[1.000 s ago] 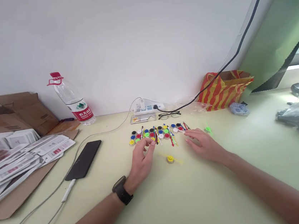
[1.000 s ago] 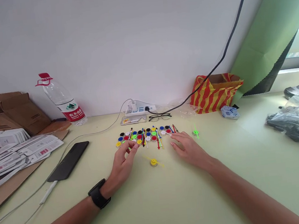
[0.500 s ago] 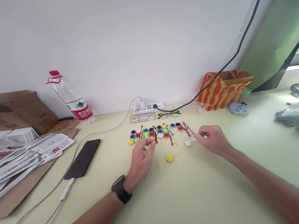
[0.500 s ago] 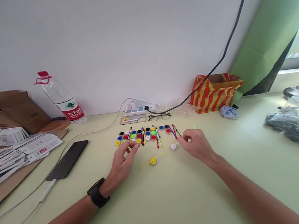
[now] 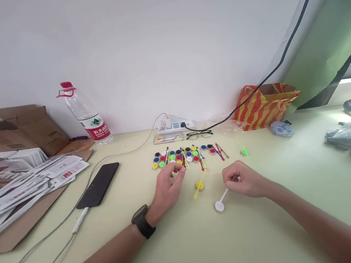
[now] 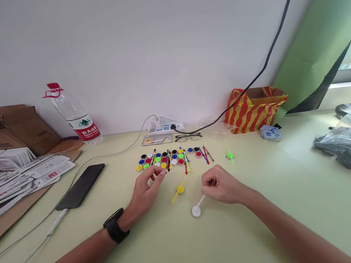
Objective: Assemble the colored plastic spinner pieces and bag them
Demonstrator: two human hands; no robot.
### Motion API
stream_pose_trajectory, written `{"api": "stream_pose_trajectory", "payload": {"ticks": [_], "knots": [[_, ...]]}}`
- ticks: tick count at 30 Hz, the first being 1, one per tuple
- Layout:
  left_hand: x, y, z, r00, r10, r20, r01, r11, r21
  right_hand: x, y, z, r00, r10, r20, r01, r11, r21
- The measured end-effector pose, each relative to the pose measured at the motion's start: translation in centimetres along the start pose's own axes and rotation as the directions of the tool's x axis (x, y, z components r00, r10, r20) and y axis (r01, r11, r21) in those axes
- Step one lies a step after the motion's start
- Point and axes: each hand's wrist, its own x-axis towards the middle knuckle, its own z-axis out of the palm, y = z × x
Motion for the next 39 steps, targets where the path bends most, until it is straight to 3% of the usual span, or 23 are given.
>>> {"api": "stream_pose_trajectory", "payload": {"ticks": [5, 14, 18, 22, 25, 31, 39], "knots": [[-0.1, -0.1, -0.1, 1.0, 0.004, 0.012, -0.004, 1.0, 0.009, -0.3, -1.8, 1.5, 0.995, -0.058, 0.082, 0.055, 0.997, 0.046], [-0.3, 0.6, -0.2, 0.993, 0.017, 0.117, -0.02, 0.999, 0.026, -0.1, -1.6, 1.5, 0.993, -0.112, -0.022, 0.112, 0.993, -0.026], [-0.8, 1.2, -0.5, 0.964, 0.052, 0.259, -0.065, 0.997, 0.045, 0.0, -0.6, 0.7, 0.985, -0.097, -0.145, 0.106, 0.993, 0.058], [-1.3, 1.5, -0.6, 0.898, 0.123, 0.422, -0.172, 0.982, 0.079, 0.2, -0.3, 0.4, 0.966, -0.036, -0.254, 0.063, 0.993, 0.1], [-1.4, 1.4, -0.5, 0.871, 0.182, 0.457, -0.238, 0.969, 0.067, 0.3, -0.8, 1.4, 0.967, -0.03, -0.253, 0.037, 0.999, 0.021], [-1.2, 1.5, -0.3, 0.858, 0.199, 0.474, -0.243, 0.97, 0.031, -0.1, -0.8, 3.5, 0.976, -0.195, -0.094, 0.167, 0.956, -0.242], [-1.3, 1.2, -0.3, 0.885, 0.145, 0.442, -0.183, 0.982, 0.044, 0.0, -0.7, 1.4, 0.943, -0.294, -0.156, 0.224, 0.908, -0.355]]}}
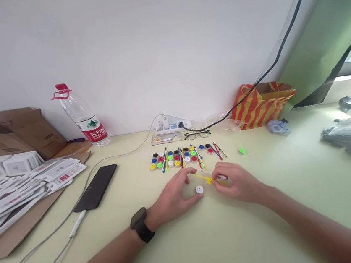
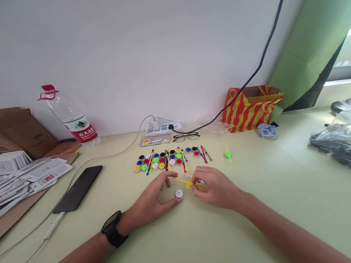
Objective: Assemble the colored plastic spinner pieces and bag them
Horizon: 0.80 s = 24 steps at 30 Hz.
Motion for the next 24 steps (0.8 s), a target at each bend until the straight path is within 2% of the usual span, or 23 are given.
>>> {"api": "stream_pose_trajectory", "payload": {"ticks": [3, 7, 11, 16, 18, 21, 24], "knots": [[-0.1, -0.3, 0.1, 1.0, -0.026, 0.004, 0.026, 1.0, -0.011, 0.3, 1.3, -1.8, 0.985, -0.004, -0.171, -0.008, 0.998, -0.066], [0.0, -0.3, 0.0, 0.999, -0.034, 0.014, 0.035, 0.999, -0.012, 0.4, 4.5, -4.1, 0.921, 0.091, -0.38, -0.188, 0.955, -0.228], [0.2, 0.2, -0.2, 0.999, 0.018, 0.04, -0.018, 1.0, -0.006, 0.0, 7.1, -5.1, 0.908, 0.191, -0.373, -0.348, 0.839, -0.418], [0.2, 0.6, -0.4, 0.998, 0.05, 0.037, -0.049, 0.998, -0.036, -0.5, 8.0, -4.8, 0.925, 0.319, -0.207, -0.379, 0.722, -0.578], [0.1, 0.6, -0.4, 0.998, 0.052, 0.034, -0.051, 0.998, -0.039, -0.5, 7.8, -4.7, 0.916, 0.355, -0.189, -0.394, 0.696, -0.601], [0.1, 0.4, -0.3, 0.998, 0.045, 0.035, -0.043, 0.998, -0.038, -0.4, 7.4, -4.7, 0.893, 0.346, -0.289, -0.45, 0.689, -0.568], [0.1, 0.1, -0.1, 1.0, 0.007, 0.022, -0.006, 0.999, -0.035, -0.1, 6.6, -4.5, 0.876, 0.278, -0.393, -0.445, 0.781, -0.439]]}}
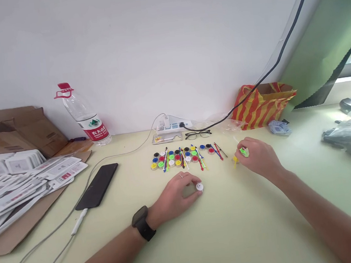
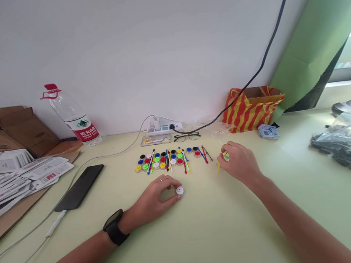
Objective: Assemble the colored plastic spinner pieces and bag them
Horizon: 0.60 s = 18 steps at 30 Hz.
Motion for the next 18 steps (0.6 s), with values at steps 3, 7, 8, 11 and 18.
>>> {"api": "stream_pose_trajectory", "payload": {"ticks": [3, 7, 8, 11, 18], "knots": [[0.0, -0.4, 0.2, 0.999, -0.038, -0.002, 0.038, 0.999, 0.0, -0.3, -1.5, 0.0, 0.998, -0.058, -0.009, 0.059, 0.959, 0.279], [0.0, -0.6, 0.4, 0.996, -0.051, -0.073, 0.052, 0.999, 0.016, -1.4, -4.5, 0.1, 0.982, -0.15, 0.113, 0.061, 0.824, 0.563], [0.0, -0.6, 0.4, 0.99, -0.059, -0.125, 0.063, 0.998, 0.024, -1.9, -5.3, 0.2, 0.97, -0.176, 0.169, 0.036, 0.788, 0.615], [0.1, -0.6, 0.3, 0.96, -0.087, -0.266, 0.096, 0.995, 0.02, -3.2, -7.4, 0.3, 0.909, -0.257, 0.328, -0.078, 0.669, 0.739], [0.4, -0.3, 0.2, 0.975, -0.037, -0.221, 0.025, 0.998, -0.06, -5.0, -9.6, 0.8, 0.854, -0.325, 0.406, -0.162, 0.576, 0.801]]}}
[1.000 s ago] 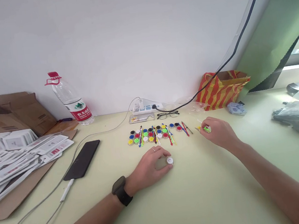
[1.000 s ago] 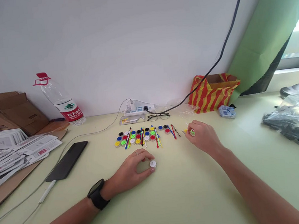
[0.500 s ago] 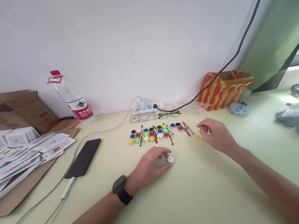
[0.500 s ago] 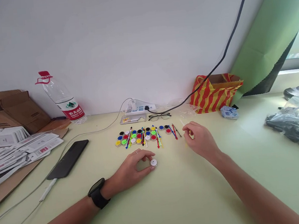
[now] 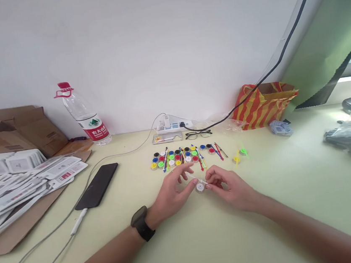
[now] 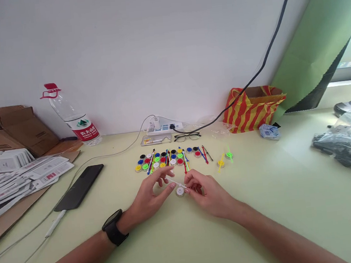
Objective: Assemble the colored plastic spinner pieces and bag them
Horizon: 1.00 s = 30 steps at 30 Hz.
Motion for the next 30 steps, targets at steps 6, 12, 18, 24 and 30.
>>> {"api": "stream_pose_trajectory", "payload": {"ticks": [6, 12, 18, 24, 30], "knots": [[0.0, 0.1, 0.1, 0.997, -0.005, 0.072, 0.004, 1.0, 0.019, 0.0, 1.2, 0.3, 0.994, -0.055, -0.091, 0.039, 0.985, -0.17], [0.0, 0.2, 0.0, 0.997, 0.013, 0.073, -0.016, 0.999, 0.047, 0.1, 1.9, 0.1, 0.984, -0.162, -0.068, 0.143, 0.965, -0.221], [-0.1, 0.3, 0.0, 0.994, -0.014, 0.109, 0.008, 0.999, 0.051, 0.0, 2.3, 0.2, 0.98, -0.192, -0.051, 0.174, 0.953, -0.247], [-0.1, 0.1, 0.1, 0.993, -0.016, 0.117, 0.008, 0.998, 0.065, -0.1, 2.0, 0.3, 0.98, -0.186, -0.068, 0.166, 0.96, -0.226], [-0.1, -0.2, 0.2, 0.991, 0.007, 0.131, -0.014, 0.998, 0.058, 0.0, 2.3, 0.1, 0.974, -0.202, -0.102, 0.171, 0.951, -0.257]]}}
